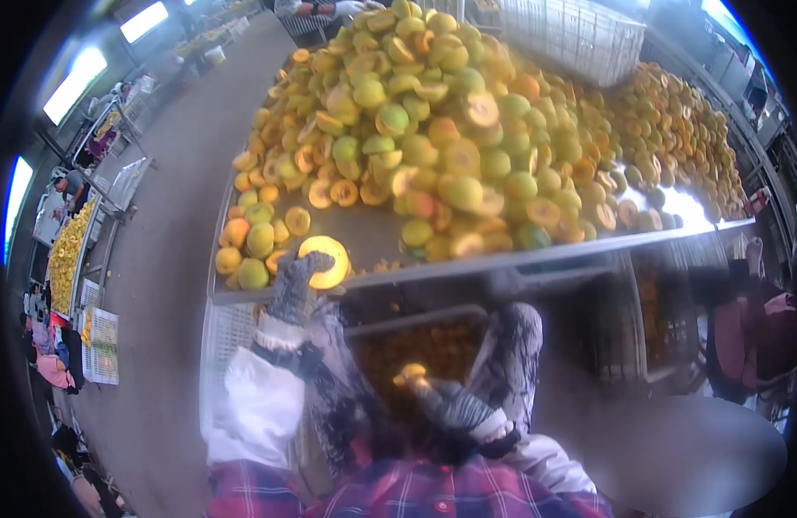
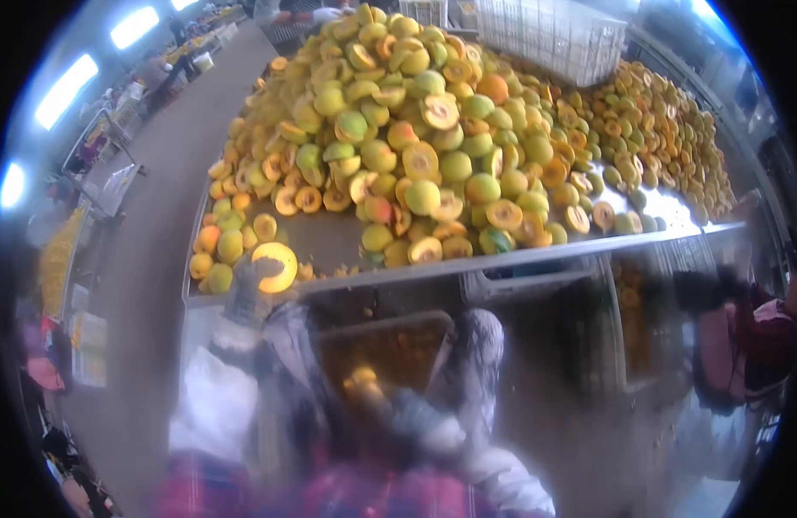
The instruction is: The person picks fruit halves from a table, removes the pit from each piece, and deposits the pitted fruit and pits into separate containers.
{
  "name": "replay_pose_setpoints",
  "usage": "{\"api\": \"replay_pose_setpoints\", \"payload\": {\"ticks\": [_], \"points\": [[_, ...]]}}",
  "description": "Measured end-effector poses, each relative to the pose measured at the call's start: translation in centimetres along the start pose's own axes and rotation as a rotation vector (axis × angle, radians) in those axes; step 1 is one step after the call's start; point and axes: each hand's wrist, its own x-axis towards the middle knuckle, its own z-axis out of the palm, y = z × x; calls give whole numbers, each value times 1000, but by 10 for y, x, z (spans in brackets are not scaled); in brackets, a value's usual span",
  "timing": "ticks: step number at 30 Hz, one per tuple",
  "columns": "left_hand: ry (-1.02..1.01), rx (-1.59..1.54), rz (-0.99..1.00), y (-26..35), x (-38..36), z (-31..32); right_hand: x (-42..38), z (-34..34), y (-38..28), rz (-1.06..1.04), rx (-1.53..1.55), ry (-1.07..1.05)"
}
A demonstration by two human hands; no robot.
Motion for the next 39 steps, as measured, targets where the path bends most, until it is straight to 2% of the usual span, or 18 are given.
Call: {"api": "replay_pose_setpoints", "payload": {"ticks": [1, 2, 3, 6, 8, 10, 11, 14, 17, 21, 23, 24, 26, 30, 32, 33, 35, 39], "points": [[-74, -264, 56, -10, -30, 13, -4, 4, 11, 15, 8, 5], [-139, -529, 118, -20, -54, 18, -1, 5, 29, -210, -218, 77], [-151, -493, -20, -42, -65, 17, -1, 7, 40, -439, -448, 144], [-226, -521, -507, -103, -89, 31, 2, 46, 44, -490, -768, 132], [-159, -637, -369, -135, -89, 36, -4, 45, 12, -353, -717, 69], [-90, -742, -243, -142, -96, 36, -9, 31, 8, 191, 65, -148], [-61, -780, -248, -132, -99, 37, -8, 36, 8, 185, 65, -146], [-76, -840, -334, -117, -99, 38, -8, 55, 2, -261, -236, 306], [-12, -740, -342, -100, -112, 48, -17, 43, -38, -258, -376, 337], [-74, -761, -399, -114, -109, 55, -10, 43, -31, -144, -365, 437], [97, -345, 83, -124, -123, 71, -6, 40, -25, -310, -862, 444], [90, -340, 78, -127, -125, 73, -6, 40, -24, -305, -857, 451], [74, -220, 171, -115, -133, 79, -6, 42, -31, -56, -332, 404], [40, -41, 301, -103, -138, 86, -3, 47, -6, -165, -443, 474], [123, -416, -102, -110, -129, 86, 0, 51, 3, -254, -694, 517], [118, -413, -106, -110, -123, 85, 1, 48, 5, -250, -691, 521], [153, -643, -372, -109, -111, 84, 4, 40, 2, -101, -407, 402], [193, -457, -382, -105, -107, 93, 7, 36, 11, -4, -377, 337]]}}
